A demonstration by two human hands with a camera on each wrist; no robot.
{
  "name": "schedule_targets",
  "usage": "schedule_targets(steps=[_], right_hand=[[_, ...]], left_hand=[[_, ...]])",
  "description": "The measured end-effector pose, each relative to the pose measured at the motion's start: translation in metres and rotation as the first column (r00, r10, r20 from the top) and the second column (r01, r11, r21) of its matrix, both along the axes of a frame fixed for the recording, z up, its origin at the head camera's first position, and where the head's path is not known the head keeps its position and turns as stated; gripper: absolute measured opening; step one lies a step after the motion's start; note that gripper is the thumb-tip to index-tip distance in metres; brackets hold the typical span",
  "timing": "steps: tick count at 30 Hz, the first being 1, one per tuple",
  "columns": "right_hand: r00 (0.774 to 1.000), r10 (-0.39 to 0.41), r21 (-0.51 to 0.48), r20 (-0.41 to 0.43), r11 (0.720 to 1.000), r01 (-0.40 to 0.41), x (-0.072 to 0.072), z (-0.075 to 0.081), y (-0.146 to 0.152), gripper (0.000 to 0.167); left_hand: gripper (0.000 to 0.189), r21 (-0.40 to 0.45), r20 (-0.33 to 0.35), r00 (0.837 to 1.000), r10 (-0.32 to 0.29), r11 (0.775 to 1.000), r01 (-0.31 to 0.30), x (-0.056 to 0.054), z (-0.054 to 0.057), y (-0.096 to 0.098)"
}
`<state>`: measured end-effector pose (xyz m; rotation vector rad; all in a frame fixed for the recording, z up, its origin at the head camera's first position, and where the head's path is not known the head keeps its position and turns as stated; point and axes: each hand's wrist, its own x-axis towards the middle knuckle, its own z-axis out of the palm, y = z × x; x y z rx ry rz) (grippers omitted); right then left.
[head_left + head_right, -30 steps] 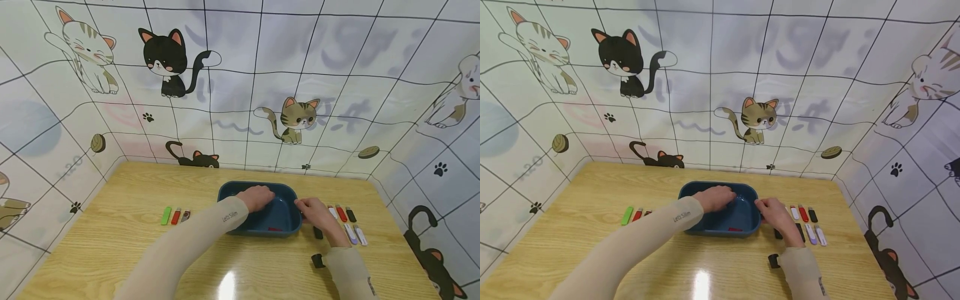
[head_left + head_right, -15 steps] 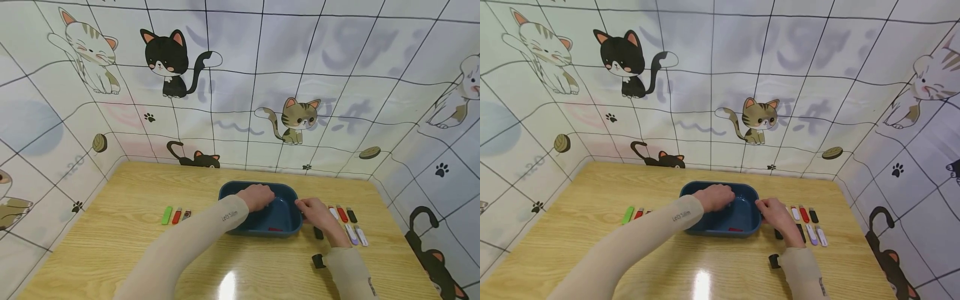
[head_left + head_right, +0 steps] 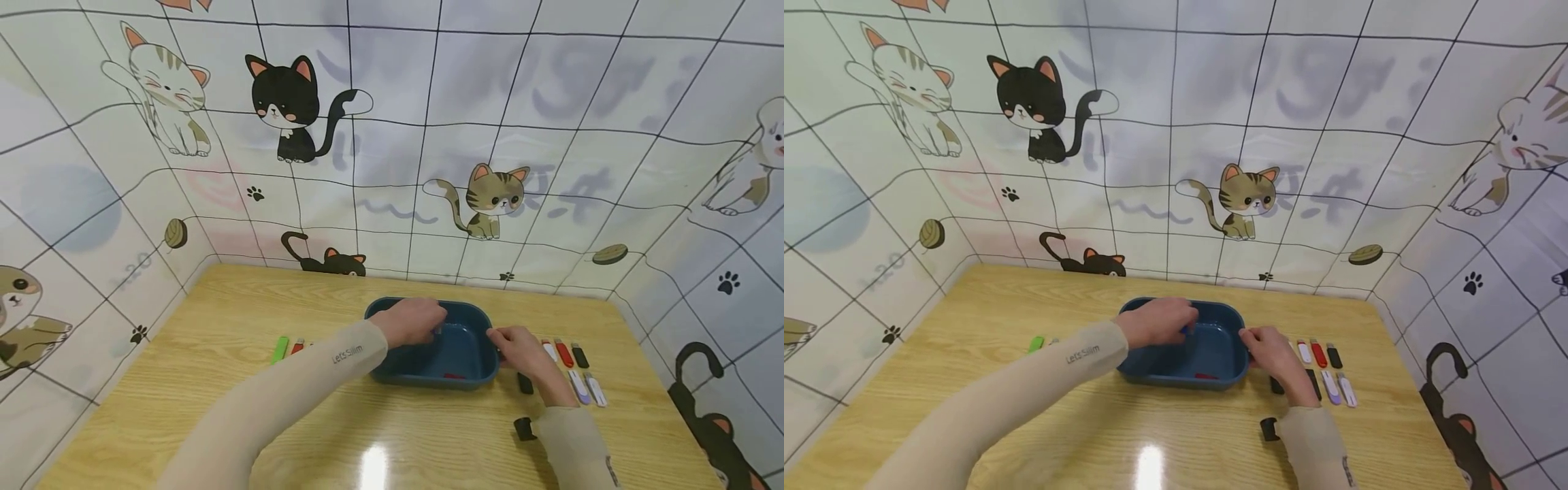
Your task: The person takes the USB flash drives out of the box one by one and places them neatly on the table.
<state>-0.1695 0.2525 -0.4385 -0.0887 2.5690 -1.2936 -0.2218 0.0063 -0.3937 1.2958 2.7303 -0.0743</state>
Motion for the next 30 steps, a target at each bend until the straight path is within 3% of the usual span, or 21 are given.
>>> schedule_targets(steps=[7,17,24,30], right_hand=[[1.000,0.014,0.006,-0.015,1.000,-0.014,0.000,0.002,0.001,0.038],[1.000,0.003,0.019,-0.012,1.000,-0.003,0.000,0.001,0.000,0.037],[1.000,0.003,0.013,-0.022,1.000,-0.003,0.001,0.000,0.001,0.037],[1.000,0.008,0.034,-0.021,0.999,-0.007,0.000,0.001,0.001,0.038]], left_hand=[[0.020,0.081,0.068,0.995,0.071,0.994,-0.077,0.005,0.015,-0.018],[0.020,0.215,0.068,0.993,0.101,0.970,-0.114,0.007,0.024,-0.040],[0.014,0.324,0.088,0.985,0.145,0.932,-0.166,0.010,0.029,-0.059],[0.013,0.414,0.097,0.976,0.194,0.884,-0.217,0.013,0.032,-0.082]])
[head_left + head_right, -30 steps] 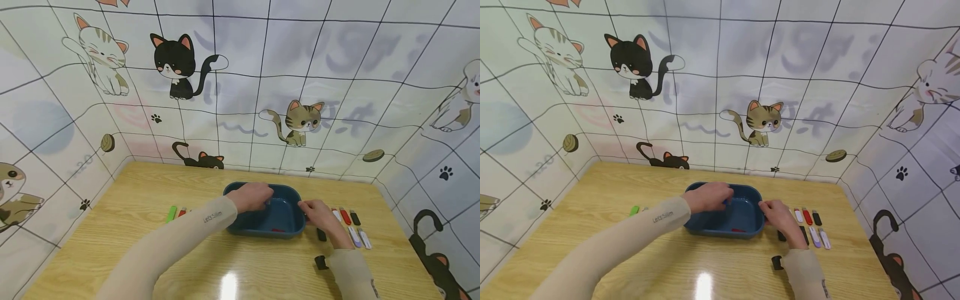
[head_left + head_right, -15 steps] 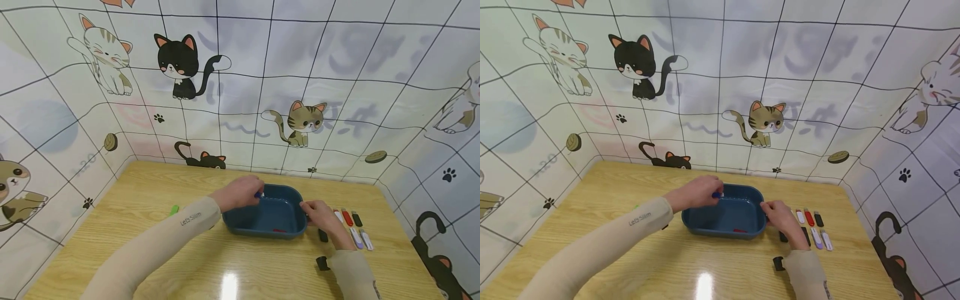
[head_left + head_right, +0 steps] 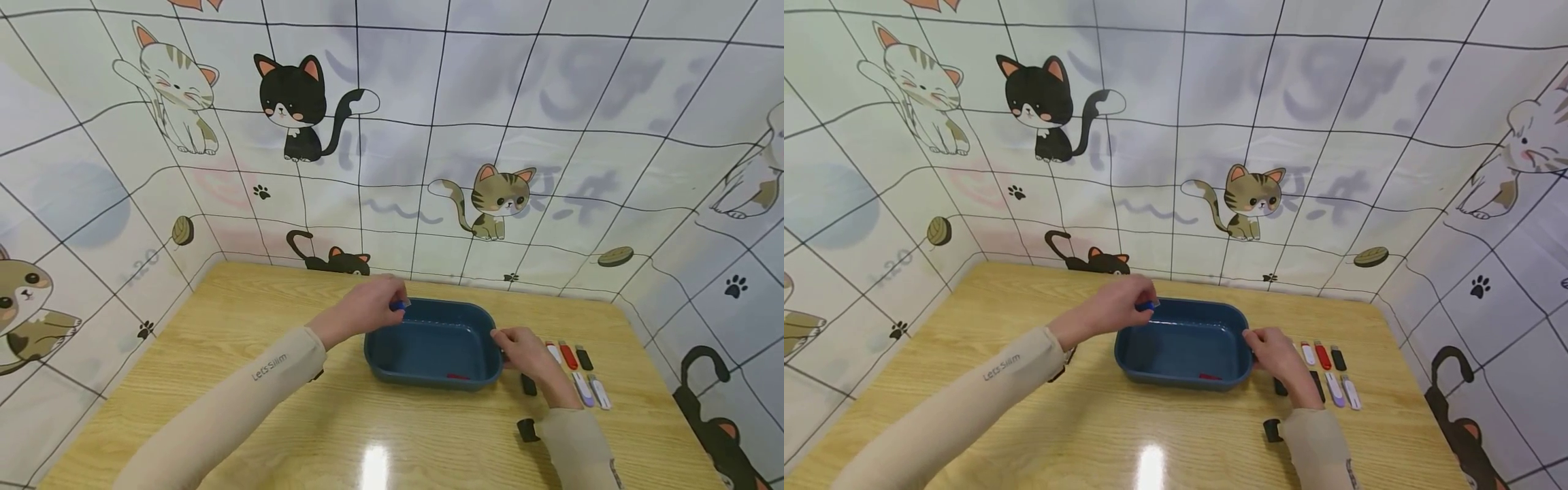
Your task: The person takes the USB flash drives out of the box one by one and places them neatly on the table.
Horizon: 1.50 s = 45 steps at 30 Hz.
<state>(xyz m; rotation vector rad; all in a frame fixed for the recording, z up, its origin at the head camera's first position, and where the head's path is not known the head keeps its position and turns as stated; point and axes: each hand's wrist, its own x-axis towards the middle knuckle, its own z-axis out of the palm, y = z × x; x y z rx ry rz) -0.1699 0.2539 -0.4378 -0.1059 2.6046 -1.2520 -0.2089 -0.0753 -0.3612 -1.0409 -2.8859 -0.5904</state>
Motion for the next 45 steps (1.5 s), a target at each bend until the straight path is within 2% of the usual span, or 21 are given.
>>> schedule_targets(steps=[5,8,11,15,22,30,36,39,45], right_hand=[[1.000,0.002,0.010,0.010,1.000,-0.002,-0.002,0.001,0.000,0.039],[1.000,0.004,0.001,0.014,1.000,-0.004,-0.001,0.002,0.000,0.039],[1.000,-0.002,-0.007,0.018,1.000,0.002,-0.001,0.002,0.000,0.039],[1.000,0.000,-0.005,0.013,1.000,0.000,-0.001,0.003,0.000,0.038],[1.000,-0.001,-0.008,0.007,1.000,0.001,0.001,0.003,0.000,0.039],[1.000,0.000,-0.002,0.001,1.000,0.000,0.001,0.000,0.003,0.039],[1.000,0.014,-0.002,-0.013,1.000,-0.014,-0.001,-0.001,0.004,0.039],[1.000,0.003,0.002,-0.007,1.000,-0.003,0.001,-0.001,0.005,0.038],[1.000,-0.014,0.014,0.003,1.000,0.014,0.005,0.000,0.008,0.038]], left_hand=[[0.011,0.105,0.055,0.996,0.066,0.992,-0.071,0.005,0.002,-0.022],[0.013,0.147,0.123,0.985,0.120,0.980,-0.137,0.010,0.003,-0.036],[0.014,0.176,0.151,0.973,0.173,0.964,-0.199,0.014,0.003,-0.051],[0.016,0.201,0.151,0.957,0.248,0.940,-0.275,0.018,-0.002,-0.075],[0.017,0.212,0.159,0.925,0.345,0.903,-0.373,0.026,-0.013,-0.123],[0.019,0.147,0.165,0.874,0.457,0.865,-0.480,0.032,-0.030,-0.171],[0.020,0.045,0.228,0.821,0.523,0.837,-0.545,0.036,-0.054,-0.192],[0.019,-0.003,0.268,0.803,0.532,0.834,-0.551,0.035,-0.067,-0.195],[0.026,-0.066,0.268,0.793,0.547,0.832,-0.551,0.034,-0.082,-0.197]])
